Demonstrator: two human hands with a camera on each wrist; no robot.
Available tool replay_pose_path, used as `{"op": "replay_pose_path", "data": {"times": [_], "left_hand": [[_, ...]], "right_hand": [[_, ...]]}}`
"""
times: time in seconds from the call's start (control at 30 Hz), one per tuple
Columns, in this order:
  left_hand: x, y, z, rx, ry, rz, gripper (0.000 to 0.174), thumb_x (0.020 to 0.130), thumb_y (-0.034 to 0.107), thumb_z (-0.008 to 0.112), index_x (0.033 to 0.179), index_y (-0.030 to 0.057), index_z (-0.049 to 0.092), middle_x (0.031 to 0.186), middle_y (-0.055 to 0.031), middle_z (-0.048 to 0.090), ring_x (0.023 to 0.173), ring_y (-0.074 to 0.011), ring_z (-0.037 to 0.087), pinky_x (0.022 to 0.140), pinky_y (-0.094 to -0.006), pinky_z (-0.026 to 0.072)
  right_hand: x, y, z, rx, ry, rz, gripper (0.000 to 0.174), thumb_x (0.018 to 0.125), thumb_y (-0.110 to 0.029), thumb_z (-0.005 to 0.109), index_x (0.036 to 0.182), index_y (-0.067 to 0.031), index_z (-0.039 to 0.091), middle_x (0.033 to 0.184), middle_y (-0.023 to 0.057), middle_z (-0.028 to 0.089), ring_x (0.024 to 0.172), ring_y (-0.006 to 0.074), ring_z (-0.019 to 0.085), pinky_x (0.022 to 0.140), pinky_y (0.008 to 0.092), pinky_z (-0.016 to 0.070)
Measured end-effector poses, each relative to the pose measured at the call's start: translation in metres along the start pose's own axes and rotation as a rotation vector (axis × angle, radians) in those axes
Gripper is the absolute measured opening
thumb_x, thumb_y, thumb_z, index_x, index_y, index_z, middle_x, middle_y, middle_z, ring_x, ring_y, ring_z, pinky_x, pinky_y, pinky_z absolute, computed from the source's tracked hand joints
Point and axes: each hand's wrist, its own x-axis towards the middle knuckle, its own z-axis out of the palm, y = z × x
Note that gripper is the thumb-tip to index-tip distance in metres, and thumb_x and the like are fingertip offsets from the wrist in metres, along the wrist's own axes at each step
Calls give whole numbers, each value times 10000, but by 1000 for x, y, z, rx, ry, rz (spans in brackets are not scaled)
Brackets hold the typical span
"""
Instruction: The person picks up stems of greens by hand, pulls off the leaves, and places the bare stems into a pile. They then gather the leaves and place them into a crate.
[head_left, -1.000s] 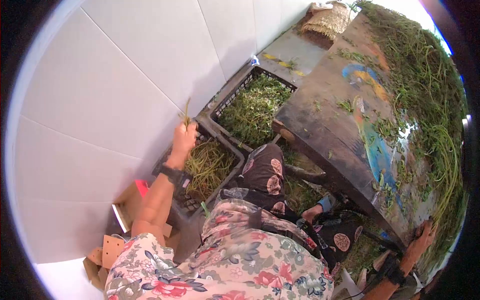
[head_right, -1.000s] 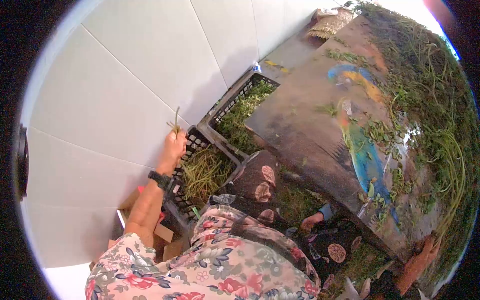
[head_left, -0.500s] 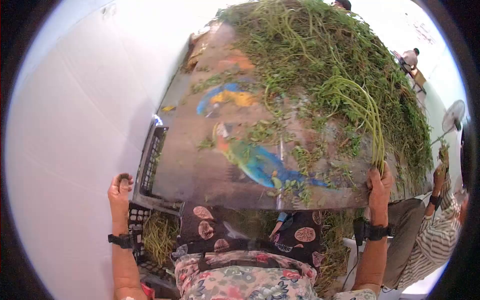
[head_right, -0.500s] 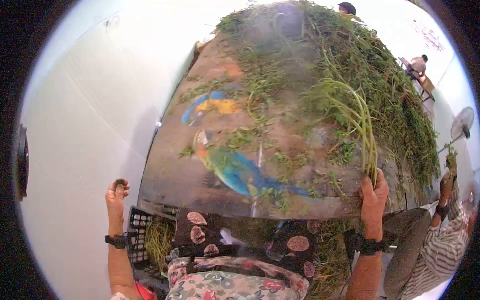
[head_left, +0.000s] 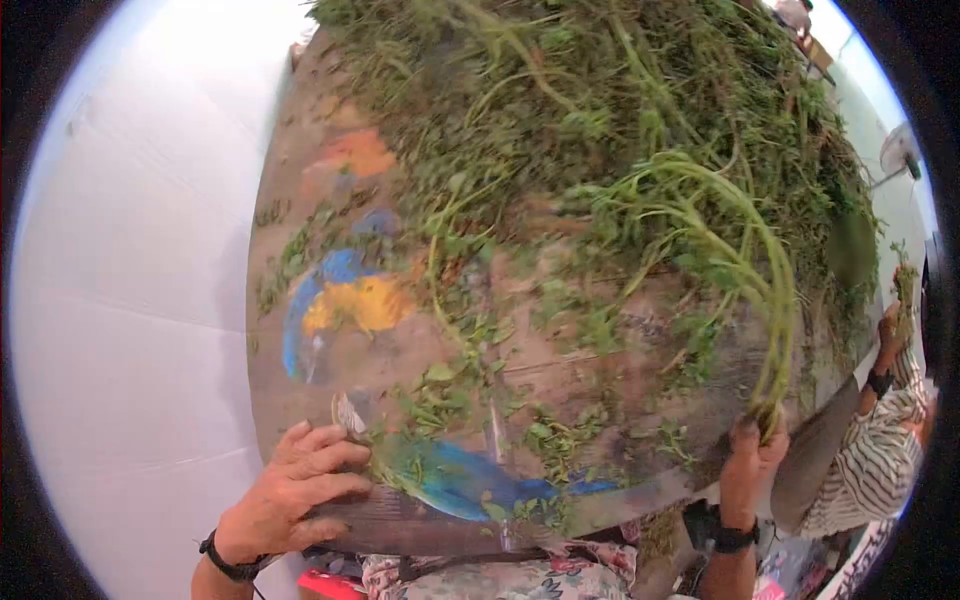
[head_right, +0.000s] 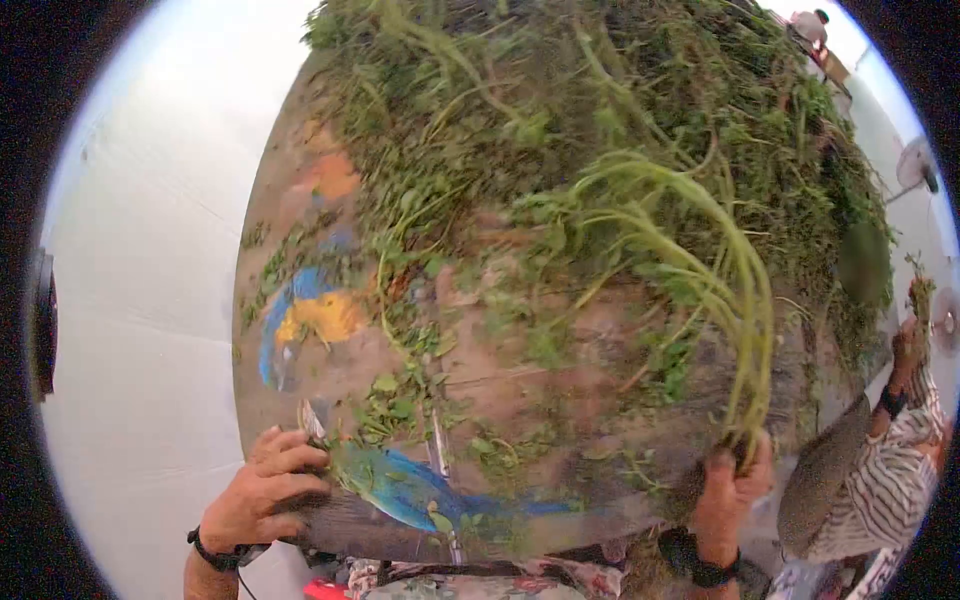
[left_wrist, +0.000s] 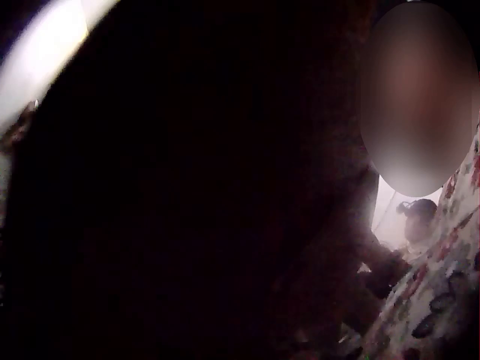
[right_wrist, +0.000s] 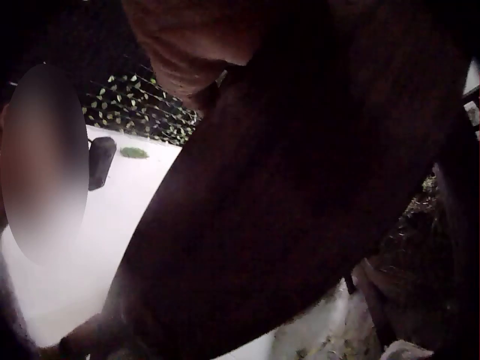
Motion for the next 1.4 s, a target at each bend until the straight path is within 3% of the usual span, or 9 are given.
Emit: {"op": "replay_pose_path", "data": {"times": [0.07, 0.23, 0.47, 0.63, 0.67, 0.77, 1.17, 1.33, 1.4], "left_hand": [[2, 0, -18, -66, -115, 13, 382, 673, 245, 640, 1020, 102, 568, 1186, -96, 490, 1156, -319, 393, 973, -470, 242], [22, 22, -42, 23, -214, 67, 527, 661, 190, 653, 1132, 37, 474, 1208, -135, 413, 1171, -325, 353, 963, -421, 272], [15, 6, -32, 248, -314, 98, 656, 693, 269, 667, 1272, 109, 405, 1359, -154, 293, 1287, -325, 238, 1041, -454, 149], [14, 6, -26, 312, -283, 121, 640, 700, 259, 659, 1275, 127, 412, 1374, -159, 280, 1289, -345, 231, 1047, -459, 146], [13, 6, -27, 313, -268, 125, 616, 700, 250, 655, 1258, 120, 430, 1357, -165, 305, 1275, -356, 254, 1041, -458, 170], [12, -1, -25, 202, -276, 175, 695, 746, 260, 652, 1349, 152, 322, 1443, -149, 167, 1351, -322, 68, 1070, -484, 24], [18, 15, -9, 295, -263, -77, 738, 674, 293, 701, 1305, 117, 363, 1403, -169, 215, 1325, -369, 105, 1066, -494, 19], [23, 24, 1, 226, -146, -176, 730, 611, 286, 736, 1240, 91, 424, 1360, -197, 266, 1307, -408, 120, 1059, -509, -13], [24, 29, 5, 314, -106, -146, 675, 621, 244, 723, 1214, 78, 447, 1346, -199, 294, 1285, -408, 182, 1055, -502, 67]], "right_hand": [[2, -9, -1, -221, -52, -74, 166, 777, -127, 550, 905, -31, 507, 714, 11, 458, 637, 106, 428, 548, 266, 385], [12, -23, 2, -162, -198, -107, 154, 761, -102, 576, 889, -31, 525, 610, 50, 467, 550, 133, 445, 506, 300, 398], [17, -31, 5, -190, -239, -113, 209, 762, -128, 570, 931, -11, 534, 611, 109, 508, 510, 199, 487, 498, 315, 408], [15, -25, 9, -316, -171, -150, 209, 750, -146, 572, 935, -51, 544, 660, 166, 560, 591, 336, 569, 547, 361, 448], [14, -27, 9, -312, -167, -124, 213, 746, -146, 575, 935, -51, 546, 666, 166, 564, 598, 334, 573, 550, 358, 451], [18, -33, 13, -298, -170, -86, 222, 735, -147, 586, 931, -49, 554, 682, 165, 576, 613, 332, 582, 558, 353, 458], [20, -30, 9, -258, -265, -104, 224, 689, -199, 632, 870, -70, 607, 703, 141, 592, 637, 331, 581, 570, 374, 462], [24, -22, 0, -148, -335, -306, 232, 676, -140, 661, 875, -52, 579, 677, 126, 583, 603, 302, 583, 545, 343, 461], [25, -23, -3, -91, -343, -299, 246, 668, -138, 670, 885, -59, 582, 703, 129, 591, 629, 301, 592, 558, 344, 467]]}}
